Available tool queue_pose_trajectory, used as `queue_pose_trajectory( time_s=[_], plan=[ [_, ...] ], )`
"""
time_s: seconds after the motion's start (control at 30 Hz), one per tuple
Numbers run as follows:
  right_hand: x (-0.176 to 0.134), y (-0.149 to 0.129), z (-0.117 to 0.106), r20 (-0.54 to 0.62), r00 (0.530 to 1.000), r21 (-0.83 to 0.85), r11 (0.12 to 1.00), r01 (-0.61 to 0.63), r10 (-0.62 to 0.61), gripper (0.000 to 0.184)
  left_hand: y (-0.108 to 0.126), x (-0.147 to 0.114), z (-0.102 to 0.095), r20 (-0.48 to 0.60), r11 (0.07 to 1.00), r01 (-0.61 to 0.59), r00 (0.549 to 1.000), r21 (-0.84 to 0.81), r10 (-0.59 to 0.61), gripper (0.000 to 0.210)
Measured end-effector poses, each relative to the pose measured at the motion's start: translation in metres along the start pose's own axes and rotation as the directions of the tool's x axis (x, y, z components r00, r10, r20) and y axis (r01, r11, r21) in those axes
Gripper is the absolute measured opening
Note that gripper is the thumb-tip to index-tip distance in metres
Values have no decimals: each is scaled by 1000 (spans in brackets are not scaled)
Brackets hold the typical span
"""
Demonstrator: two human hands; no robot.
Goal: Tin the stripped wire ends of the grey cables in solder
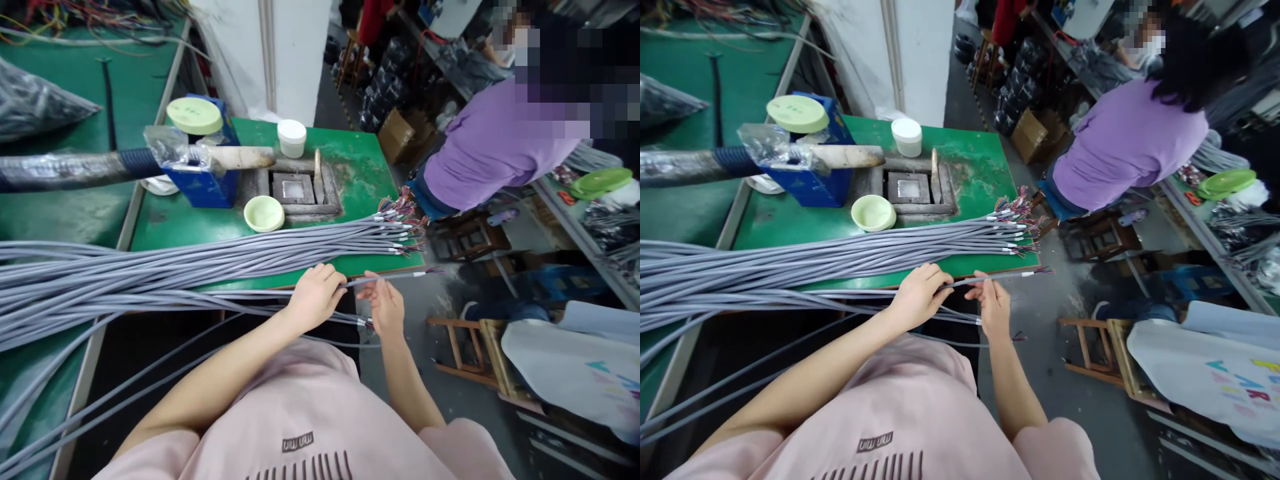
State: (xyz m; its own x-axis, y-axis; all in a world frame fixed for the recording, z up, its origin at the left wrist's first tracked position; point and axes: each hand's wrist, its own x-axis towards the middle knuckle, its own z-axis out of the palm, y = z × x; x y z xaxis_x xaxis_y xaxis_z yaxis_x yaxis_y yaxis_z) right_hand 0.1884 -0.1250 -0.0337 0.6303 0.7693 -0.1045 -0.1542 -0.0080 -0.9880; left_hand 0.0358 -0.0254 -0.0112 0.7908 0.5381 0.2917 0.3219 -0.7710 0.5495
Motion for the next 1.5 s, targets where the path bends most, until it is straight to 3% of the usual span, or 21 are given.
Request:
queue_pose_trajectory(
  time_s=[0.07,0.13,0.27,0.37,0.47,0.57,0.7,0.77,0.83,0.9,0.93,1.0,1.07,1.1,1.13,1.27,1.37,1.5],
  plan=[
    [2,-11,1,-88,991,40,994,104,-100,33,3,-7,-5,14,995,-19,1000,-94,21,12],
    [0,-21,3,-77,984,18,986,164,-163,34,5,-14,-9,65,985,-17,997,-170,28,11],
    [-10,-32,7,127,981,-130,978,161,-145,35,4,-23,-17,180,921,44,983,-387,29,11],
    [-17,-35,11,281,955,-210,964,161,-98,37,4,-21,-26,109,830,111,992,-547,-61,14],
    [-22,-39,17,398,915,-308,929,204,-69,38,4,-15,-37,-2,723,143,981,-676,-196,16],
    [-28,-43,23,487,870,-408,862,300,-73,36,1,-8,-45,-55,579,158,941,-800,-334,18],
    [-38,-45,35,545,833,-487,771,410,-98,31,-3,-5,-48,-16,318,135,902,-939,-431,22],
    [-42,-45,40,550,828,-505,746,433,-107,29,-5,-6,-48,13,241,129,902,-962,-431,24],
    [-44,-46,44,555,827,-496,762,416,-90,28,-6,-9,-48,53,190,145,906,-971,-419,24],
    [-44,-48,46,591,807,-437,838,325,-5,31,-7,-12,-47,100,129,163,913,-978,-396,25],
    [-43,-48,47,630,774,-386,890,243,61,35,-7,-14,-46,126,93,172,919,-981,-372,26],
    [-41,-49,49,746,638,-270,963,26,192,48,-6,-17,-44,196,22,212,936,-977,-294,27],
    [-37,-48,53,839,481,-197,966,-168,254,57,-5,-19,-41,258,-36,257,938,-966,-231,28],
    [-35,-47,56,853,451,-177,959,-221,261,57,-4,-20,-41,269,-55,264,935,-963,-231,28],
    [-34,-46,60,845,466,-163,957,-241,262,55,-4,-20,-40,259,-64,251,932,-966,-255,27],
    [-30,-40,70,719,661,-145,977,-158,214,46,-11,-22,-43,89,4,100,902,-995,-423,25],
    [-30,-37,73,702,684,-168,979,-112,199,41,-17,-22,-49,22,65,62,869,-996,-494,25],
    [-30,-36,76,705,676,-217,973,-80,213,40,-18,-17,-54,77,72,135,844,-988,-531,28]
  ],
)
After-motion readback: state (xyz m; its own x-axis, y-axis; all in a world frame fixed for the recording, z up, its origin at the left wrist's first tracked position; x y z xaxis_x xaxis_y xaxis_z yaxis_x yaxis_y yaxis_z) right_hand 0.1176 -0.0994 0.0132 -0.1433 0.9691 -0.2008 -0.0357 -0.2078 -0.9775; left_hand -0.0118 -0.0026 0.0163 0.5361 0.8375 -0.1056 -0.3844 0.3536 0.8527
